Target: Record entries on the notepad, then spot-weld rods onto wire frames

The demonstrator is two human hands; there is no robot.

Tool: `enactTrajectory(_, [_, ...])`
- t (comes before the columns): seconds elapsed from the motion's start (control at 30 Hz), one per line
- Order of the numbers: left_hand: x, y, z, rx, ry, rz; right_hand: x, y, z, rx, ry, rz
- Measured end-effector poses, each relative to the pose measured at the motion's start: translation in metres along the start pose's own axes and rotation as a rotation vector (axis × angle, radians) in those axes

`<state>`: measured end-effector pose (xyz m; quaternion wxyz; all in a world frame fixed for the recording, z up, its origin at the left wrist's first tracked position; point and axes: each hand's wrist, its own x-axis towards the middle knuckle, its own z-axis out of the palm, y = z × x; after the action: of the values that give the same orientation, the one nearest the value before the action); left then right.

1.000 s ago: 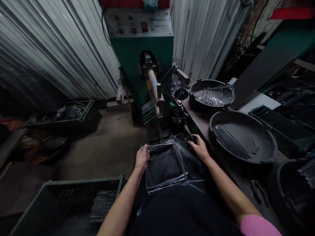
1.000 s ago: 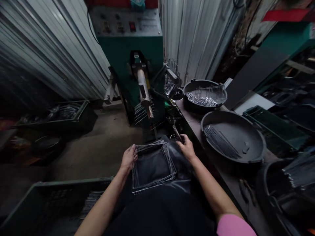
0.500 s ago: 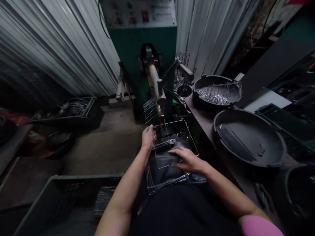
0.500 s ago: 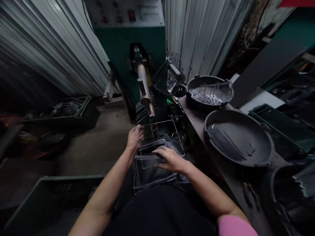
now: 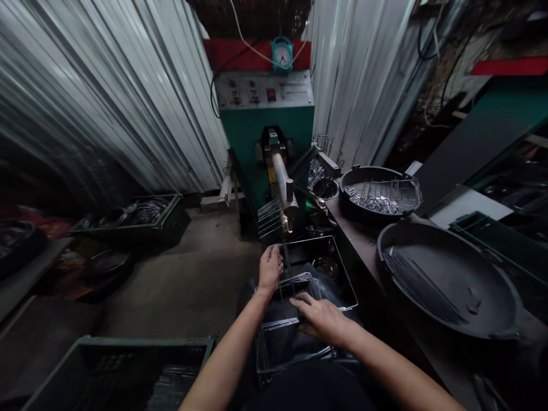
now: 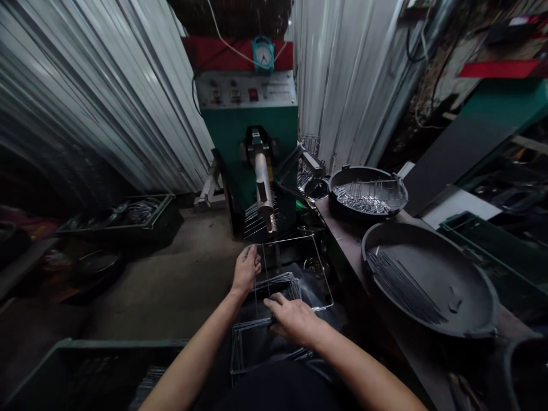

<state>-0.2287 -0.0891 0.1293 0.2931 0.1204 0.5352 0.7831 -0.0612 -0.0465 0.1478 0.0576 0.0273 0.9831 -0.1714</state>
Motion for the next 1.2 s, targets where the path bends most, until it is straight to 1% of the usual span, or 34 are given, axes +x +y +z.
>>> enactTrajectory(0.1, [-0.009, -0.006, -0.003, 0.121, -0.023, 0.06, -0.002, -0.001, -0.003, -0.015, 0.01, -0.003])
enactTrajectory(0.17, [-0.014, -0.011, -0.005, 0.197, -0.003, 0.094, -0.002, -0.001, -0.005, -0.017, 0.005, -0.005])
enactTrajectory(0.23, [-0.017, -0.014, -0.004, 0.23, 0.02, 0.096, -0.002, -0.001, -0.007, -0.017, -0.006, -0.001])
enactTrajectory(0.3, [-0.016, -0.016, -0.003, 0.216, 0.021, 0.081, -0.002, -0.001, -0.008, -0.019, -0.011, 0.008])
enactTrajectory(0.5, [-0.008, -0.015, 0.003, 0.121, -0.048, 0.086, 0.002, -0.003, -0.011, -0.018, 0.004, 0.033])
enactTrajectory(0.77, [0.003, -0.016, 0.01, 0.121, -0.041, 0.094, 0.007, 0.004, -0.015, -0.05, 0.036, 0.052])
enactTrajectory(1.03, [0.02, -0.008, 0.02, 0.128, -0.037, 0.046, 0.017, 0.01, -0.035, -0.064, 0.052, 0.033])
enactTrajectory(1.13, [0.018, -0.006, 0.019, 0.12, -0.045, 0.017, 0.018, 0.011, -0.039, -0.057, 0.045, 0.02])
enactTrajectory(1.2, [0.01, -0.007, 0.015, 0.131, -0.094, -0.017, 0.018, 0.013, -0.037, -0.048, 0.053, 0.018])
